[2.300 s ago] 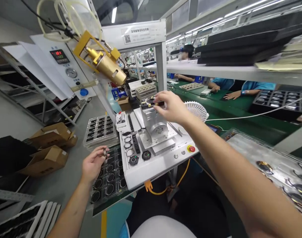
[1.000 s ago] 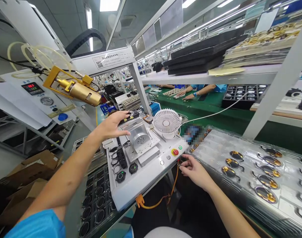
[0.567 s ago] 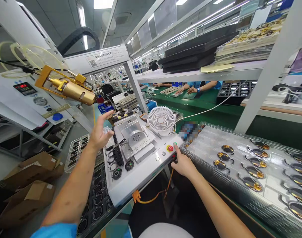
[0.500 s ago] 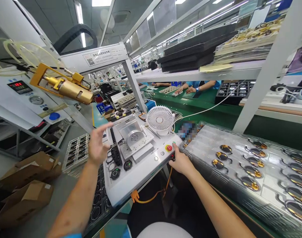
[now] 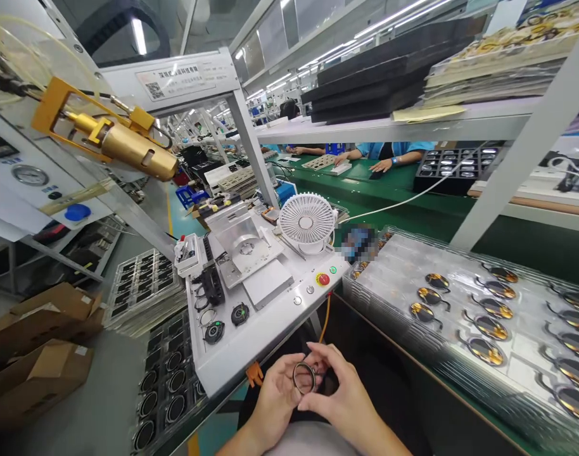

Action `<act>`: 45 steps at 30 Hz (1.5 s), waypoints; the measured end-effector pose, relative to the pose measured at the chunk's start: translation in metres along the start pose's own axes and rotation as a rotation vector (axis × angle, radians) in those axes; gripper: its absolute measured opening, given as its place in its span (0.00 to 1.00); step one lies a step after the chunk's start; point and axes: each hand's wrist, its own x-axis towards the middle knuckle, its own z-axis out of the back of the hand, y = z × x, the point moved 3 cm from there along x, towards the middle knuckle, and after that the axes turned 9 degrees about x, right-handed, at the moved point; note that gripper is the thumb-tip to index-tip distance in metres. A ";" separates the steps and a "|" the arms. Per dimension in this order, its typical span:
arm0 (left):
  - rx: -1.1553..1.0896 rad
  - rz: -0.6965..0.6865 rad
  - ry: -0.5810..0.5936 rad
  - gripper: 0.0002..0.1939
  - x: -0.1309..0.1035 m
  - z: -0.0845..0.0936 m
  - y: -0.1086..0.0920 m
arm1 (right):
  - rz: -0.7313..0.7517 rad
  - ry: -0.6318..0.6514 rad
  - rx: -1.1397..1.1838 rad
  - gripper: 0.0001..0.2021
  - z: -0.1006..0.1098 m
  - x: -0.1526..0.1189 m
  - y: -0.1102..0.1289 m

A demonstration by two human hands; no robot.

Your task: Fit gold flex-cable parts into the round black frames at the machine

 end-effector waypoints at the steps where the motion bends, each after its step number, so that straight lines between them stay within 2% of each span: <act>1: -0.029 0.000 -0.002 0.32 0.002 -0.002 0.000 | 0.013 -0.027 -0.008 0.36 -0.002 -0.001 0.001; 3: -0.036 0.006 -0.004 0.31 0.007 -0.004 0.000 | 0.060 -0.036 -0.044 0.35 -0.003 0.000 0.008; 5: 0.007 0.009 -0.016 0.31 0.011 -0.002 -0.002 | 0.138 0.021 -0.115 0.34 0.004 0.007 0.021; 7: 0.054 0.016 -0.039 0.30 0.013 0.003 -0.003 | 0.187 0.074 -0.254 0.29 0.025 0.017 0.039; 8: 0.070 0.025 -0.047 0.30 0.013 0.006 -0.003 | 0.179 0.067 -0.357 0.24 0.041 0.025 0.049; 11: 0.087 0.046 -0.060 0.30 0.009 0.015 -0.004 | -0.018 -0.097 -0.803 0.13 0.112 0.052 0.078; 13: 0.093 0.042 -0.072 0.30 0.004 0.019 -0.006 | -0.260 -0.199 -1.154 0.14 0.162 0.072 0.095; 14: 0.093 0.034 -0.085 0.30 0.002 0.020 -0.007 | -0.330 -0.231 -1.235 0.15 0.183 0.082 0.102; 16: 0.088 0.017 -0.119 0.29 -0.002 0.020 -0.009 | -0.443 -0.250 -1.348 0.17 0.212 0.100 0.112; 18: 0.084 0.007 -0.142 0.29 -0.005 0.019 -0.010 | -0.517 -0.221 -1.415 0.15 0.226 0.113 0.116; 21: 0.082 0.002 -0.125 0.28 -0.006 0.019 -0.008 | -0.577 -0.130 -1.512 0.13 0.227 0.121 0.115; 27: 0.089 0.004 -0.034 0.26 -0.004 0.035 0.001 | -0.546 0.016 -1.633 0.15 0.225 0.112 0.111; 30: 0.097 0.026 -0.023 0.25 -0.004 0.036 0.002 | -0.527 0.017 -1.656 0.17 0.227 0.110 0.111; 35: 0.098 0.058 0.018 0.26 -0.004 0.025 -0.003 | -0.532 -0.001 -1.675 0.15 0.222 0.116 0.110; 40: 0.055 0.050 -0.008 0.26 -0.007 0.032 0.000 | -0.507 -0.112 -1.686 0.17 0.224 0.111 0.116; 43: 0.024 0.063 -0.025 0.25 -0.010 0.034 -0.002 | -0.360 -0.258 -1.470 0.19 0.209 0.097 0.119; 45: 0.005 0.067 0.009 0.25 -0.009 0.028 -0.011 | -0.157 -0.262 -1.126 0.17 0.180 0.085 0.116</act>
